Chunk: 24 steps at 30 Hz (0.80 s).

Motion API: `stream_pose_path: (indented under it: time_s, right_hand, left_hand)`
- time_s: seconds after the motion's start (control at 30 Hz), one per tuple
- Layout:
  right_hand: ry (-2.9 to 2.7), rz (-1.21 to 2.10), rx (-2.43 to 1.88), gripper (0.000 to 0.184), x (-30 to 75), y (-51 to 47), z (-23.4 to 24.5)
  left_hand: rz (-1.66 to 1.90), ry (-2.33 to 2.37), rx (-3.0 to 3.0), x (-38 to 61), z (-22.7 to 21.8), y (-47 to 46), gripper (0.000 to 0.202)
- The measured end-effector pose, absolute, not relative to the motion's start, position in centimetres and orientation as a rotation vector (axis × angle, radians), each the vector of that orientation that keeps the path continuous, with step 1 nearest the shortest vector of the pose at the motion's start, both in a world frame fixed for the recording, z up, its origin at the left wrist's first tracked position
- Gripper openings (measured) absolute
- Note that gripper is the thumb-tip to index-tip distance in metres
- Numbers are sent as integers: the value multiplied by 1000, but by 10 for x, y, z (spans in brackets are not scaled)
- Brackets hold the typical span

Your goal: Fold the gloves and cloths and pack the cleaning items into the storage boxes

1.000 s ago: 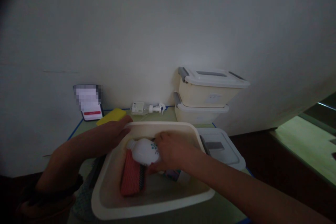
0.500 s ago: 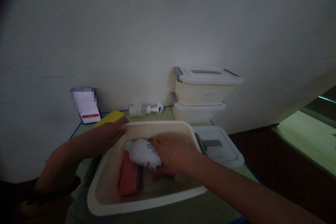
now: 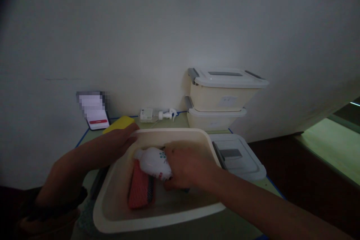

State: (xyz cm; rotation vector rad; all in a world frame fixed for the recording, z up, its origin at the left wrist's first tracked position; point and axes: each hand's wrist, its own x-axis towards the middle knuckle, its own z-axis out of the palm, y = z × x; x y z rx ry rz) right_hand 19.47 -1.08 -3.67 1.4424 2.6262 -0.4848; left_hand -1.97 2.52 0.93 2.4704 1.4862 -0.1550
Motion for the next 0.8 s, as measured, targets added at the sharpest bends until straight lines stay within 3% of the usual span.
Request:
stream_pose_path:
  time_s: [0.17, 0.4, 0.8]
  right_hand:
    - [2627, -479, 1460, 58, 191, -14, -33]
    - [2663, -489, 1244, 70, 195, -13, -27]
    - [2567, -679, 1034, 68, 196, -6, -15]
  left_hand:
    - [-156, 1497, 2473, -19, 9, 25, 27]
    - [-118, 1494, 2464, -20, 5, 27, 28]
    - [-118, 1486, 2388, -17, 10, 27, 24]
